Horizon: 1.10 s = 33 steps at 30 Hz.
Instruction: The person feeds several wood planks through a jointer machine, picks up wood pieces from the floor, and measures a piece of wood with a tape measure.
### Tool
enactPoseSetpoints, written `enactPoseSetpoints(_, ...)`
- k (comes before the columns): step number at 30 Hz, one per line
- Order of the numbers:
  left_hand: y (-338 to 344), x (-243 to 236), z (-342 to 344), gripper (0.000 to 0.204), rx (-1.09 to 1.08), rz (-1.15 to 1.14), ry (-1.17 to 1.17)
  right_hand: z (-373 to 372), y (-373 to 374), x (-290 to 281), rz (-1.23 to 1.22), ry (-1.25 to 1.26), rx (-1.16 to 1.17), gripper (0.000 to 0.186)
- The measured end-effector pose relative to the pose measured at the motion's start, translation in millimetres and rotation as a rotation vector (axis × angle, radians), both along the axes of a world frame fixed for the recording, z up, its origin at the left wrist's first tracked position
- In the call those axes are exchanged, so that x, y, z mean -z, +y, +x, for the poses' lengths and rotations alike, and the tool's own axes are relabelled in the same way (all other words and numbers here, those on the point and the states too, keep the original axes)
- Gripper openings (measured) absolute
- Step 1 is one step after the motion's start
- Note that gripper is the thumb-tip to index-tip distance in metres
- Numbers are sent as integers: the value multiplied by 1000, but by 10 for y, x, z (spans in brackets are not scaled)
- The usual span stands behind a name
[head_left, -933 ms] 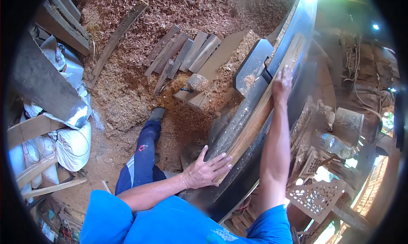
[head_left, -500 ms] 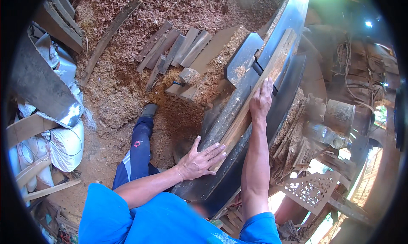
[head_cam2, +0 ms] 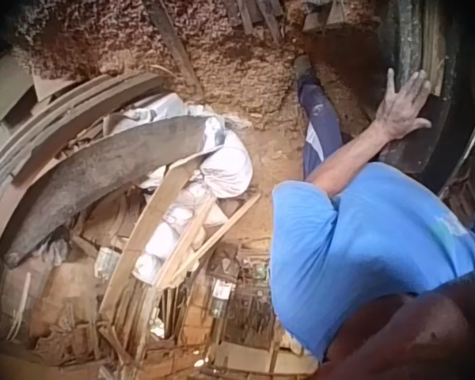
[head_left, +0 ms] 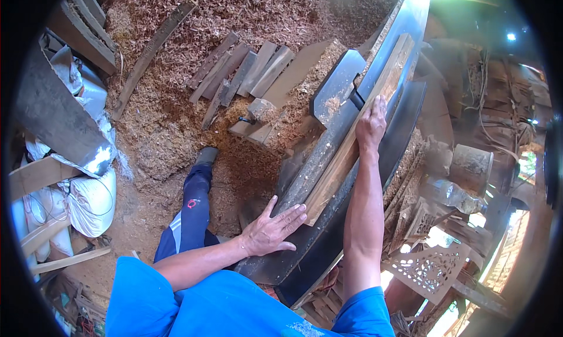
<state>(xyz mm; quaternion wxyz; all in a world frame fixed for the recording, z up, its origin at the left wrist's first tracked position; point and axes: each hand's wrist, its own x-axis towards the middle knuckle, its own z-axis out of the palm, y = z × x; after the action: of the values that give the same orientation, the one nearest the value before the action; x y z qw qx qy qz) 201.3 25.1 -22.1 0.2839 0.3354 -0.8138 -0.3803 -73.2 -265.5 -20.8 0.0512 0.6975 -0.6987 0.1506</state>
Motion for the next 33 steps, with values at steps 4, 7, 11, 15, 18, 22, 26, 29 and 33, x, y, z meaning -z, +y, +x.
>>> enactPoseSetpoints(4, 8, -7, -1, 97, 13, 16, -6, -41, -218, -11, 3, -8, 7, 45)
enactPoseSetpoints(7, -13, -13, 1, 94, 26, 16, -18, -105, -329, -19, -6, -15, 1, 44)
enactPoseSetpoints(11, -53, -12, 12, 88, 43, 25, -21, -131, -529, -23, -8, -24, 9, 43)
enactPoseSetpoints(15, -36, -15, 2, 86, 37, 39, -12, -227, -780, -34, -22, 42, -5, 44)
enactPoseSetpoints(18, -56, -1, -2, 84, 38, 43, -19, -257, -938, -17, -22, 10, 19, 44)
enactPoseSetpoints(22, -72, 13, 10, 81, 44, 58, -10, -350, -1183, 18, -42, 44, 7, 43)
enactPoseSetpoints(26, -57, 12, 11, 77, 57, 95, -9, -512, -1543, 15, -68, 54, -25, 43)
enactPoseSetpoints(29, -119, -3, 11, 74, 62, 70, 1, -648, -1788, -40, -92, 146, 13, 43)
enactPoseSetpoints(33, -160, -32, 28, 69, 35, 56, -52, -285, -1906, -115, 11, 117, 248, 56)
